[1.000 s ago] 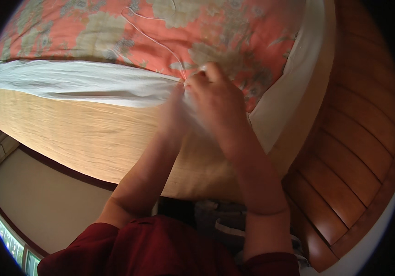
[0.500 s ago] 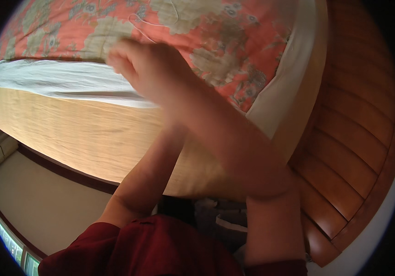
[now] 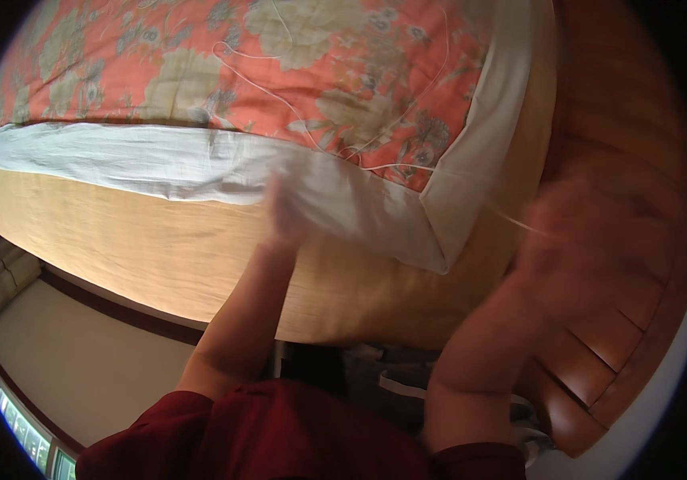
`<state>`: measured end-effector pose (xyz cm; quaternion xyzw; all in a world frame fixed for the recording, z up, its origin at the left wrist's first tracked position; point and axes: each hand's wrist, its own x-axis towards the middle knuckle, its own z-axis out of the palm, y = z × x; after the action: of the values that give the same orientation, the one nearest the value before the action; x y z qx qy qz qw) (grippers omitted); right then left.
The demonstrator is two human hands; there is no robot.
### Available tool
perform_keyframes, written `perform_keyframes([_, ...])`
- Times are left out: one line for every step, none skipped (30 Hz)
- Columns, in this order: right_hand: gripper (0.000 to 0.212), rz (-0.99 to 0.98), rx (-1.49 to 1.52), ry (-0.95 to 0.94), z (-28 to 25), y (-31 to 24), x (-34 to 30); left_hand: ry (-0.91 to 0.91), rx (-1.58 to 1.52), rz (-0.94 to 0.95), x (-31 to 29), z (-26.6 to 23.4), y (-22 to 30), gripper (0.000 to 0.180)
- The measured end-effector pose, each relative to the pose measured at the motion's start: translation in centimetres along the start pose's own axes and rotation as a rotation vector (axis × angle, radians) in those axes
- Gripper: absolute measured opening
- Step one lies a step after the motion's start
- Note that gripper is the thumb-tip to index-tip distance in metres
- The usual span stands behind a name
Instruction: The person hand-sews the edge of a floral-patterned duvet cover to a white fitted sheet along the side of a bed. They repeatedly insert a needle and pull thread through the fabric, then smooth the seam. The task continues along the same edge without completing the entire perimeter.
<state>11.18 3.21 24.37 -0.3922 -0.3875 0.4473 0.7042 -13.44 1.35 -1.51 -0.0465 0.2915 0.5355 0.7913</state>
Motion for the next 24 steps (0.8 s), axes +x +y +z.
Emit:
perform_keyframes([0.016,0.071,-0.260,0.057,-0.3,3.6,-1.9,-0.063,-0.126,-0.059,-0.3,-0.8,1.4,0.062])
perform_keyframes([0.017,0.109,-0.655,0.040,-0.5,6.7,-3.5,-0.053,-0.130,-0.034,-0.4,-0.9,2.4,0.065])
perform_keyframes([0.018,0.191,-0.797,-0.003,-0.8,9.2,-4.6,-0.038,-0.132,-0.001,-0.6,-0.4,3.3,0.069])
perform_keyframes([0.020,0.285,-0.790,-0.013,-1.0,11.4,-5.6,-0.003,-0.133,0.007,-0.6,0.7,4.0,0.061])
perform_keyframes([0.019,0.609,-0.364,0.119,-1.0,13.2,-6.1,0.085,-0.050,-0.020,-0.2,0.7,4.2,0.057])
perform_keyframes([0.020,0.663,-0.342,0.144,-2.7,15.3,-6.9,0.172,0.035,-0.042,0.4,0.8,4.4,0.054])
perform_keyframes([0.021,0.716,-0.332,0.172,-4.6,17.0,-7.8,0.257,0.111,-0.070,1.0,0.8,4.3,0.050])
perform_keyframes([0.021,0.725,-0.343,0.221,-6.1,18.3,-8.6,0.322,0.041,-0.074,1.0,1.9,4.6,0.039])
perform_keyframes([0.022,0.731,-0.356,0.269,-6.6,19.1,-9.1,0.305,0.012,-0.070,0.9,2.3,4.8,0.039])
perform_keyframes([0.022,0.736,-0.370,0.318,-7.1,19.6,-9.5,0.288,-0.018,-0.066,0.7,2.6,4.8,0.038])
perform_keyframes([0.022,0.720,-0.413,0.286,-7.6,19.7,-9.9,0.270,-0.048,-0.063,0.7,2.9,4.8,0.038])
perform_keyframes([0.022,0.706,-0.455,0.251,-7.3,19.4,-9.8,0.269,-0.043,-0.055,0.6,3.3,5.0,0.038])
perform_keyframes([0.022,0.692,-0.497,0.216,-6.9,19.1,-9.7,0.267,-0.039,-0.047,0.6,3.7,5.1,0.037])
perform_keyframes([0.020,0.696,-0.510,0.165,-6.4,18.7,-9.4,0.265,-0.035,-0.040,0.6,3.9,5.2,0.037])
perform_keyframes([0.018,0.697,-0.523,0.116,-5.8,18.3,-9.1,0.240,0.001,-0.081,0.9,4.0,5.3,0.040])
perform_keyframes([0.016,0.701,-0.535,0.063,-5.1,18.0,-8.7,0.220,0.036,-0.120,1.1,3.9,5.4,0.043])
perform_keyframes([0.015,0.644,-0.536,-0.024,-4.0,17.5,-7.9,0.200,0.071,-0.159,1.3,3.7,5.5,0.047])
perform_keyframes([0.015,0.588,-0.533,-0.110,-2.4,17.0,-6.9,0.175,0.073,-0.196,1.5,3.3,5.7,0.046])
perform_keyframes([0.014,0.531,-0.535,-0.193,-1.0,16.8,-6.1,0.148,0.072,-0.237,1.7,2.8,5.9,0.045])
perform_keyframes([0.014,0.489,-0.536,-0.279,0.2,17.4,-5.7,0.122,0.073,-0.275,1.8,2.3,6.1,0.045])
perform_keyframes([0.014,0.445,-0.540,-0.361,1.3,18.0,-5.2,0.112,0.079,-0.279,1.9,2.0,6.1,0.044])
perform_keyframes([0.014,0.401,-0.543,-0.444,1.7,18.6,-4.8,0.103,0.086,-0.281,2.0,1.8,6.1,0.044])
perform_keyframes([0.013,0.456,-0.526,-0.446,1.3,19.8,-4.7,0.095,0.093,-0.284,2.1,1.6,6.1,0.043])
perform_keyframes([0.012,0.514,-0.513,-0.446,0.5,21.5,-4.7,0.129,0.115,-0.224,2.1,1.8,6.0,0.044])
